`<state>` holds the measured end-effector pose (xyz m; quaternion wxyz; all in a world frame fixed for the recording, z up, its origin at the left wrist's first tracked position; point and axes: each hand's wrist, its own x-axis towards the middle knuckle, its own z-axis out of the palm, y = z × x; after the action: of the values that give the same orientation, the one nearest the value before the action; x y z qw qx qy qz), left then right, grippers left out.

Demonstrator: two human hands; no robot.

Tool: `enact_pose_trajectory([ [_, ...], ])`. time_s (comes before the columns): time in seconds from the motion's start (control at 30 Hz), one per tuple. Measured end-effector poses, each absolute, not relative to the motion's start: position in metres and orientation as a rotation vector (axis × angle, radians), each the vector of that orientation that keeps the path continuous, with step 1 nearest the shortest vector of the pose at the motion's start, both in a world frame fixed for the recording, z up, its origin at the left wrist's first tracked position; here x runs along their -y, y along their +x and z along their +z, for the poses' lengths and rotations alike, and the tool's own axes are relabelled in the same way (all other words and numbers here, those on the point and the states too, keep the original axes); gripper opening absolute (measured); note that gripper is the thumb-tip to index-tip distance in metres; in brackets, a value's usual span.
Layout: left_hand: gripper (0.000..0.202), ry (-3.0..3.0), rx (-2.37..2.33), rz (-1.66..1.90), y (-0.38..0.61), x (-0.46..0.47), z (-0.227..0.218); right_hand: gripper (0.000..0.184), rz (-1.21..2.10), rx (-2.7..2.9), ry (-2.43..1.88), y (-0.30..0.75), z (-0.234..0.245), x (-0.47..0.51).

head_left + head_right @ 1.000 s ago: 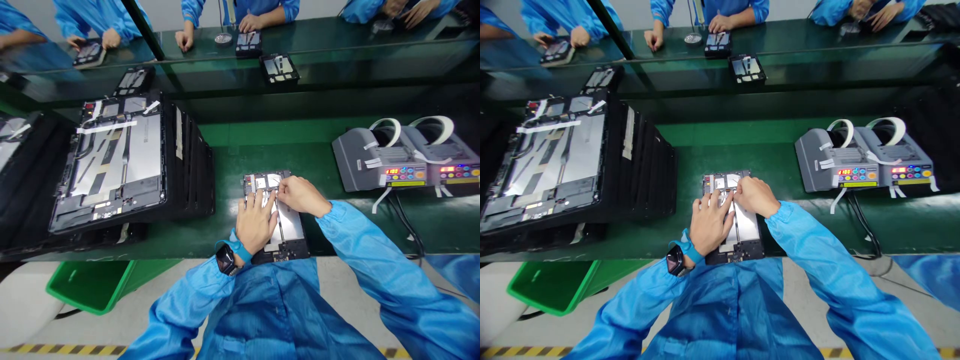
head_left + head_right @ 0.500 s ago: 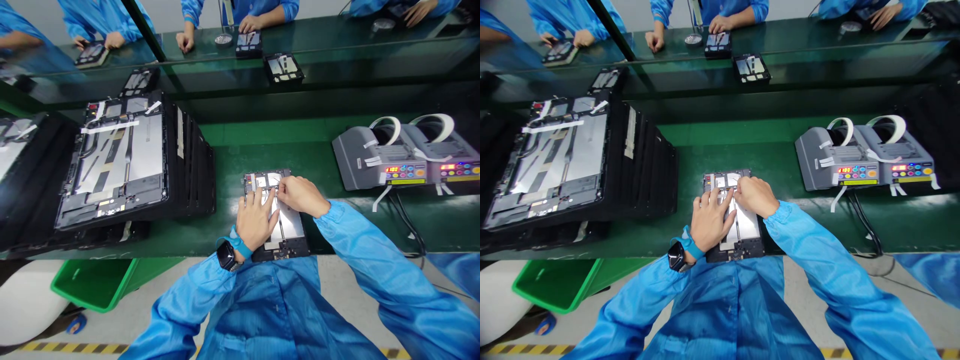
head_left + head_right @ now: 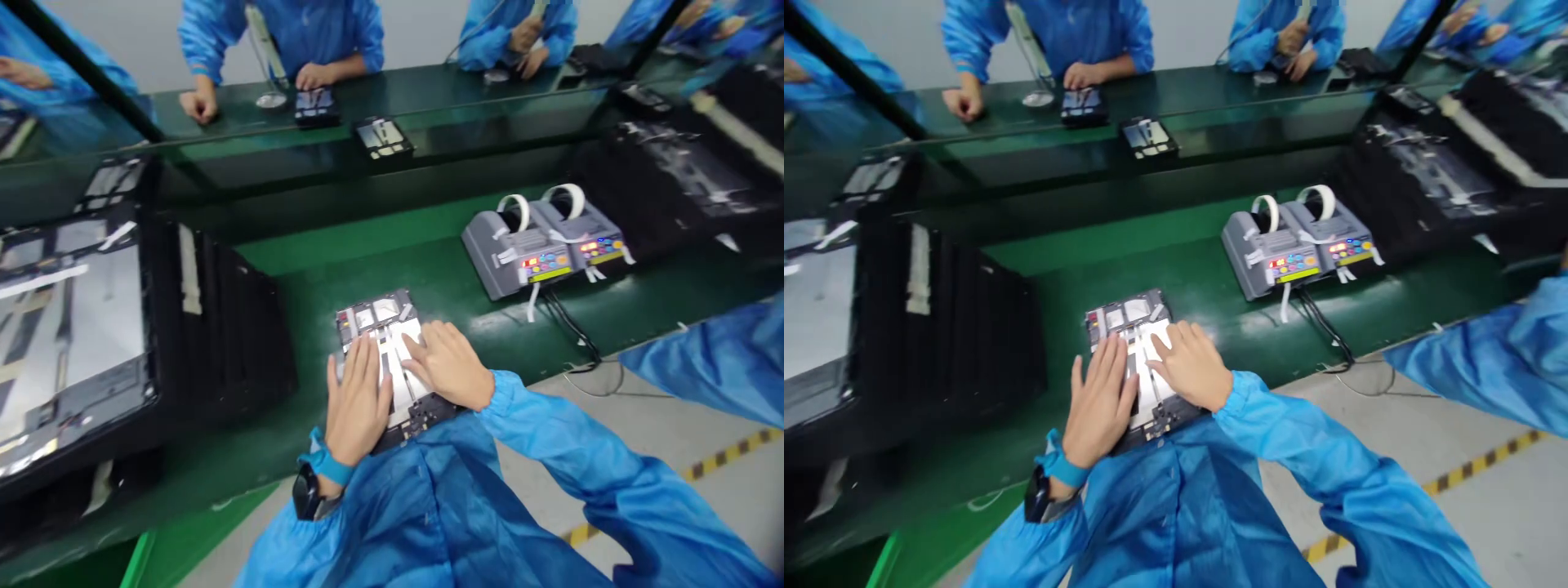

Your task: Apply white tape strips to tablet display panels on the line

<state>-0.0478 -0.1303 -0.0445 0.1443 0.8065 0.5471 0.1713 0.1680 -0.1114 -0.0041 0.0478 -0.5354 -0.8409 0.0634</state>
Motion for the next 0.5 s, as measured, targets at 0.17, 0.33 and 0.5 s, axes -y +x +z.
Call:
enact_pose_trajectory([
  [0.17,0.073,1.65,-1.673,0.818,-0.068,0.153,-0.069,0.057,0.494,1.714,-1.702,0.213,-0.048,0.155],
  [0.33,0.085,1.25,-1.724,0.938,-0.042,0.187,-0.088,0.07,1.006,1.3,-1.404,0.171,-0.095,0.189],
  [0.5,0.082,1.226,-1.646,0.977,-0.027,0.181,-0.085,0.076,1.069,1.055,-1.393,0.143,-0.092,0.194],
])
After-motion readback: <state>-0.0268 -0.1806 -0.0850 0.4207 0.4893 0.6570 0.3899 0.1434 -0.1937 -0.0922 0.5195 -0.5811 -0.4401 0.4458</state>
